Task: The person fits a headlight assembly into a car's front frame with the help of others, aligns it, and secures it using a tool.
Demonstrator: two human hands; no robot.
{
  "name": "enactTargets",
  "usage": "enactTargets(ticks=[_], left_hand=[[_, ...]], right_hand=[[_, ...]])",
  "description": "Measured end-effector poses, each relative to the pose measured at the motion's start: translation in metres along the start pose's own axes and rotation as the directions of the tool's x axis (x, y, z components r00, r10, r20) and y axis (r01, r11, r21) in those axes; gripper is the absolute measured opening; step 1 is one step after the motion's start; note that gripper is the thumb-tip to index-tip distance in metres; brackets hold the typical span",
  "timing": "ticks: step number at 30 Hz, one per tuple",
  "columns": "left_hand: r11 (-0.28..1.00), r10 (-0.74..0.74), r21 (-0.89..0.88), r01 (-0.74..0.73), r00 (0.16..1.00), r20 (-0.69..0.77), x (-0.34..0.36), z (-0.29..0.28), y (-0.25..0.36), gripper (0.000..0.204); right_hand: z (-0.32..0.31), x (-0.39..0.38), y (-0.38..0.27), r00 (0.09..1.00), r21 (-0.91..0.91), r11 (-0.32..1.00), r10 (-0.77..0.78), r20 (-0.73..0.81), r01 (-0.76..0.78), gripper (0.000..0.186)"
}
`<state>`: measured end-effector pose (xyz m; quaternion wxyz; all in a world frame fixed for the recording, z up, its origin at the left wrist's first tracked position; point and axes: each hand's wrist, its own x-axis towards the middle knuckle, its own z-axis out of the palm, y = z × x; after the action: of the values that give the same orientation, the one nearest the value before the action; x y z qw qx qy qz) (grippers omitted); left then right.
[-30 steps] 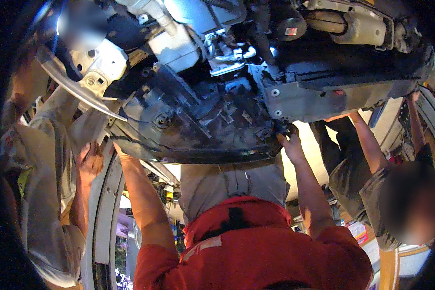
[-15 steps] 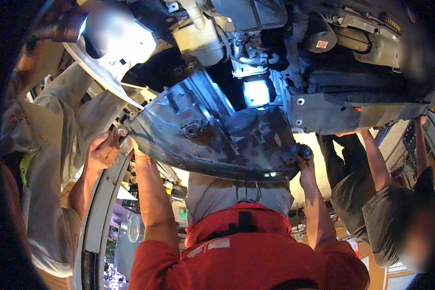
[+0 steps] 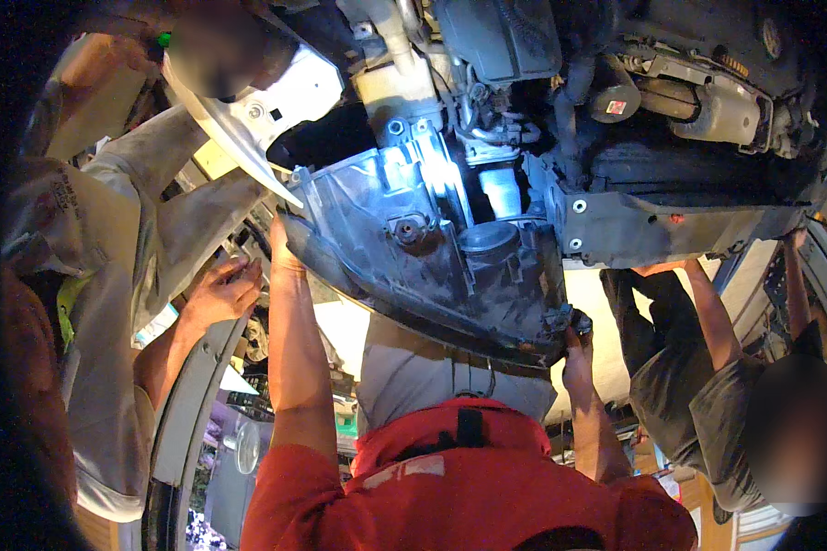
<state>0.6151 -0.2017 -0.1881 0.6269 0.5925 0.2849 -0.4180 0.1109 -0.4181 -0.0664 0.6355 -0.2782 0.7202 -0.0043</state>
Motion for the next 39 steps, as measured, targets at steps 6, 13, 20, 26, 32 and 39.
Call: enactTargets(ticks=[6,13,20,26,32,39], left_hand=[[0.997,-0.025,-0.071,0.028,0.999,0.043,0.044,0.001,0.004,0.036],[0.997,-0.028,-0.064,0.034,0.995,0.094,0.036,0.040,0.032,0.036],[1.000,0.013,0.002,-0.013,0.993,0.117,0.026,0.052,0.040,0.036],[0.988,0.128,0.065,-0.138,0.982,0.139,0.039,0.034,0.032,0.037],[0.997,-0.018,-0.071,0.035,0.974,0.226,0.052,0.005,0.026,0.043],[0.924,0.000,-0.318,0.213,0.831,0.557,0.055,0.006,0.040,0.046]], right_hand=[[0.022,-0.008,0.007,0.997,-0.062,0.996,0.058,-0.059,-0.062,0.051],[0.037,-0.013,0.014,0.998,0.130,0.990,-0.060,0.031,0.056,0.050],[0.048,-0.016,0.013,0.990,-0.019,0.994,-0.110,-0.086,0.109,0.055],[0.053,-0.018,0.006,0.981,-0.014,0.988,-0.156,-0.112,0.156,0.055],[0.053,-0.022,0.009,0.985,0.012,0.992,-0.124,-0.118,0.127,0.047],[0.066,-0.034,-0.011,0.988,0.021,0.995,-0.096,-0.125,0.099,0.039]])
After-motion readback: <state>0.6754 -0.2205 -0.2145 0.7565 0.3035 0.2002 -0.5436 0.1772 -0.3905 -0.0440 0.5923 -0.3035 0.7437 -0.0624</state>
